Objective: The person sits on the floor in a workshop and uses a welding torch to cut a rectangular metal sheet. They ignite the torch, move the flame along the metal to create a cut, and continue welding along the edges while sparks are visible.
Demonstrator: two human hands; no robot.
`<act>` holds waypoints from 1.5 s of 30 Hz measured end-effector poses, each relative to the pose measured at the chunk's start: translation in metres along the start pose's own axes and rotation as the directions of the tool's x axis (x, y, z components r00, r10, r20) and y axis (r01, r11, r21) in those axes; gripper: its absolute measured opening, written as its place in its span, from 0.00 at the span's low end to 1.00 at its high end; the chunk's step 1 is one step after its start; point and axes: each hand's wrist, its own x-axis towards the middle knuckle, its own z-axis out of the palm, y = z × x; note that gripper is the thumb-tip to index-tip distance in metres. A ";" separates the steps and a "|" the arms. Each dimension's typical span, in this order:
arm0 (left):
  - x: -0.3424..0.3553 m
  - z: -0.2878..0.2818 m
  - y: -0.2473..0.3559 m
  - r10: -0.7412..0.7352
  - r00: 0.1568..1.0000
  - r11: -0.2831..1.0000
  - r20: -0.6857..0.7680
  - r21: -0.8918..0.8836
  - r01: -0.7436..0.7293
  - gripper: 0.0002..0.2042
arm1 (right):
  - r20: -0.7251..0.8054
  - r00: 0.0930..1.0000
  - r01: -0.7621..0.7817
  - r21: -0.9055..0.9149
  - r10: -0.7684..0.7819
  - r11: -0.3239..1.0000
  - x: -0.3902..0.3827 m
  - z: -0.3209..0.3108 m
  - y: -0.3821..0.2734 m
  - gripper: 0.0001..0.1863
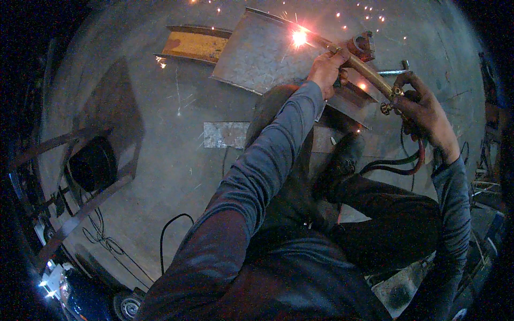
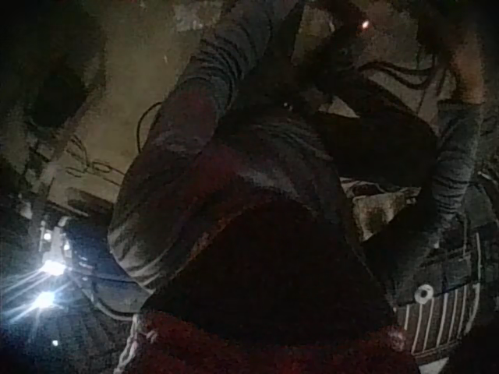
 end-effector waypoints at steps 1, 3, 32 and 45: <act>-0.001 0.002 0.001 0.001 1.000 1.000 -0.010 0.011 -0.001 0.15 | 0.001 1.000 -0.014 0.015 0.014 1.000 0.000 -0.002 0.002 0.13; -0.004 0.003 0.002 0.006 0.999 0.999 -0.035 0.033 -0.005 0.16 | -0.016 0.999 -0.029 0.025 0.029 0.999 0.001 -0.001 0.004 0.14; 0.000 0.004 -0.002 -0.018 1.000 1.000 -0.003 0.001 0.018 0.13 | -0.065 0.997 -0.026 0.104 0.033 0.994 -0.003 0.001 0.016 0.19; -0.002 0.005 0.003 -0.003 1.000 0.999 -0.001 0.043 0.003 0.13 | -0.033 0.997 -0.062 0.138 0.068 0.988 -0.004 0.004 0.009 0.17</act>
